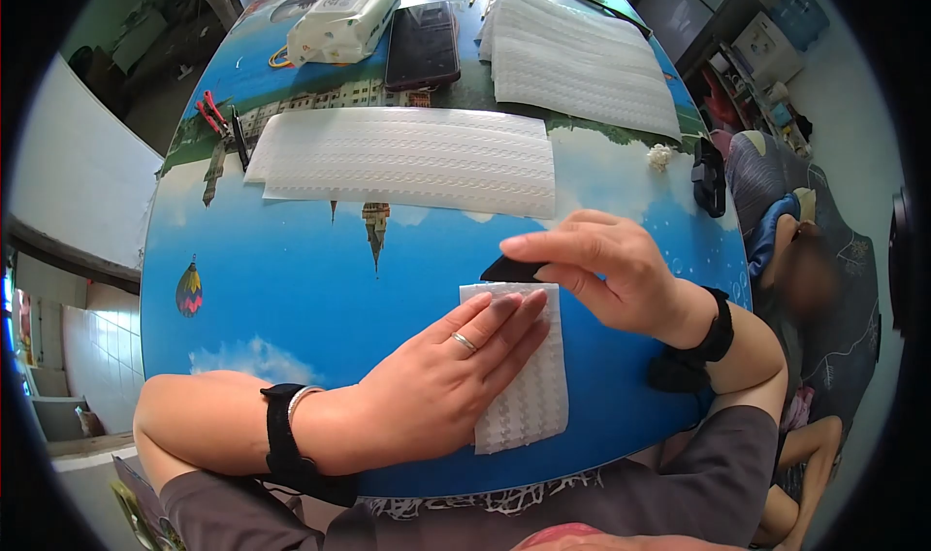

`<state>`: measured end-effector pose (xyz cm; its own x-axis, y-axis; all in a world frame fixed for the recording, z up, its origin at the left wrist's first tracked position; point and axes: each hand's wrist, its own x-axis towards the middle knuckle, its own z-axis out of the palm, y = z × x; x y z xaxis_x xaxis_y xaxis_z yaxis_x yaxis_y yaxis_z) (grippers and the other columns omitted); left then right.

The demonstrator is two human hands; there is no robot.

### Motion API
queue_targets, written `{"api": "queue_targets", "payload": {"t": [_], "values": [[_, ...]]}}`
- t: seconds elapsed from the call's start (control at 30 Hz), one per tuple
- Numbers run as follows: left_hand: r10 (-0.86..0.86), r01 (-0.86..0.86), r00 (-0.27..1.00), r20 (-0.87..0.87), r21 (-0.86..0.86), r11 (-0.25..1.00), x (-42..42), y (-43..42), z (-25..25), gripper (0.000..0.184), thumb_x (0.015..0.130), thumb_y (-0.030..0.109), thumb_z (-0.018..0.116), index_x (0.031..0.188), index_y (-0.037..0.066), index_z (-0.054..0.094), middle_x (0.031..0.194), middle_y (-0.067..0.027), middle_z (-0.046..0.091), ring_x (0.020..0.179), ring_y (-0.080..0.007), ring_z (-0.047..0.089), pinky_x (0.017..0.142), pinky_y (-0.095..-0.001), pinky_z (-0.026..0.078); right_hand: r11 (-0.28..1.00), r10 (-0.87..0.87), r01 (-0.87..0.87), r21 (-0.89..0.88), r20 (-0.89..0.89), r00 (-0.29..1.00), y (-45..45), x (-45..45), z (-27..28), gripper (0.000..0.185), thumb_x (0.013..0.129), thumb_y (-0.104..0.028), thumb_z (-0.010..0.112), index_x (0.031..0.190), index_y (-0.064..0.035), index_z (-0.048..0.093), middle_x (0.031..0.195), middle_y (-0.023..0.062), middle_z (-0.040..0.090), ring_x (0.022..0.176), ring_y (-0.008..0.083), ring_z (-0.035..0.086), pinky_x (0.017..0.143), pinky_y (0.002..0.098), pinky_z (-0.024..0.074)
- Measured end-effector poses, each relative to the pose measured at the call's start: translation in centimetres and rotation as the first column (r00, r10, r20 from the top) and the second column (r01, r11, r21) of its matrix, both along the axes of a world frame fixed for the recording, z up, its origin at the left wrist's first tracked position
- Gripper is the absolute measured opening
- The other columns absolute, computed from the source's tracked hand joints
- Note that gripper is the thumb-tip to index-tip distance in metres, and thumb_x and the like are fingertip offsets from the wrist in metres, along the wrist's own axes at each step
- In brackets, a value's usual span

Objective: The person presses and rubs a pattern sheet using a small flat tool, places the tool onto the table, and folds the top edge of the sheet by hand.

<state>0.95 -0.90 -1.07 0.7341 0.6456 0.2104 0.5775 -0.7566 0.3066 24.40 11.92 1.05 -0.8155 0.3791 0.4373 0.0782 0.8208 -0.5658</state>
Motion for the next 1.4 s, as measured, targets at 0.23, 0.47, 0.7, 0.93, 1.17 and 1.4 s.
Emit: {"api": "queue_targets", "payload": {"t": [0.23,0.47,0.7,0.93,1.17,1.4], "values": [[0.003,-0.003,1.000,0.026,0.018,1.000,0.1,0.0,-0.1,0.073,0.084,0.009,0.055,0.154,-0.012,0.049,0.164,-0.0278,0.044,0.156,-0.0376,0.038,0.131,-0.0522,0.029,0.990,-0.046,0.034,0.139,0.085,0.995,-0.5,-0.6,-0.5,0.050,0.087,0.004,0.077,0.136,-0.0067,0.074,0.116,0.0050,0.081,0.088,0.0234,0.073,0.078,0.0350,0.0584],[-0.001,0.001,1.000,0.007,-0.005,1.000,0.1,0.0,-0.3,0.076,0.084,0.010,0.055,0.156,-0.011,0.046,0.166,-0.0276,0.042,0.157,-0.0368,0.037,0.131,-0.0516,0.028,0.979,0.072,-0.078,0.188,0.040,0.997,-0.2,-1.2,-0.8,0.049,0.087,0.006,0.076,0.135,-0.0038,0.073,0.119,0.0088,0.080,0.087,0.0245,0.071,0.076,0.0368,0.0584],[-0.006,0.006,0.999,0.046,-0.014,1.000,0.2,0.0,-0.5,0.073,0.084,0.008,0.055,0.155,-0.012,0.047,0.162,-0.0288,0.045,0.157,-0.0389,0.037,0.131,-0.0538,0.028,0.992,-0.014,0.021,0.124,-0.052,0.999,-0.7,-1.1,-0.9,0.050,0.086,0.007,0.075,0.134,-0.0090,0.075,0.117,0.0074,0.081,0.085,0.0225,0.072,0.076,0.0347,0.0579],[-0.010,0.009,0.999,0.034,0.020,1.000,0.3,0.2,-0.3,0.072,0.086,0.008,0.054,0.154,-0.012,0.048,0.161,-0.0299,0.045,0.157,-0.0401,0.036,0.131,-0.0550,0.028,0.971,-0.029,0.028,0.238,0.003,1.000,-0.7,-1.6,-0.9,0.055,0.089,-0.004,0.075,0.141,-0.0200,0.073,0.108,-0.0003,0.081,0.081,0.0172,0.070,0.075,0.0325,0.0595],[-0.002,0.003,1.000,0.031,-0.037,0.999,0.2,0.0,-0.3,0.073,0.086,0.008,0.054,0.156,-0.011,0.047,0.163,-0.0275,0.044,0.158,-0.0388,0.035,0.132,-0.0543,0.024,0.972,-0.072,0.079,0.223,-0.037,0.997,-0.9,-1.4,-1.0,0.055,0.088,-0.002,0.074,0.140,-0.0198,0.074,0.107,-0.0001,0.082,0.082,0.0168,0.071,0.077,0.0325,0.0591],[-0.002,0.003,1.000,0.029,-0.015,1.000,0.2,0.0,-0.2,0.075,0.084,0.008,0.056,0.156,-0.010,0.046,0.163,-0.0272,0.044,0.159,-0.0382,0.034,0.132,-0.0541,0.024,0.985,-0.162,0.168,0.030,-0.139,0.977,-0.5,-1.8,-1.9,0.054,0.089,-0.002,0.073,0.140,-0.0207,0.074,0.110,-0.0036,0.081,0.087,0.0172,0.071,0.080,0.0325,0.0597]]}}
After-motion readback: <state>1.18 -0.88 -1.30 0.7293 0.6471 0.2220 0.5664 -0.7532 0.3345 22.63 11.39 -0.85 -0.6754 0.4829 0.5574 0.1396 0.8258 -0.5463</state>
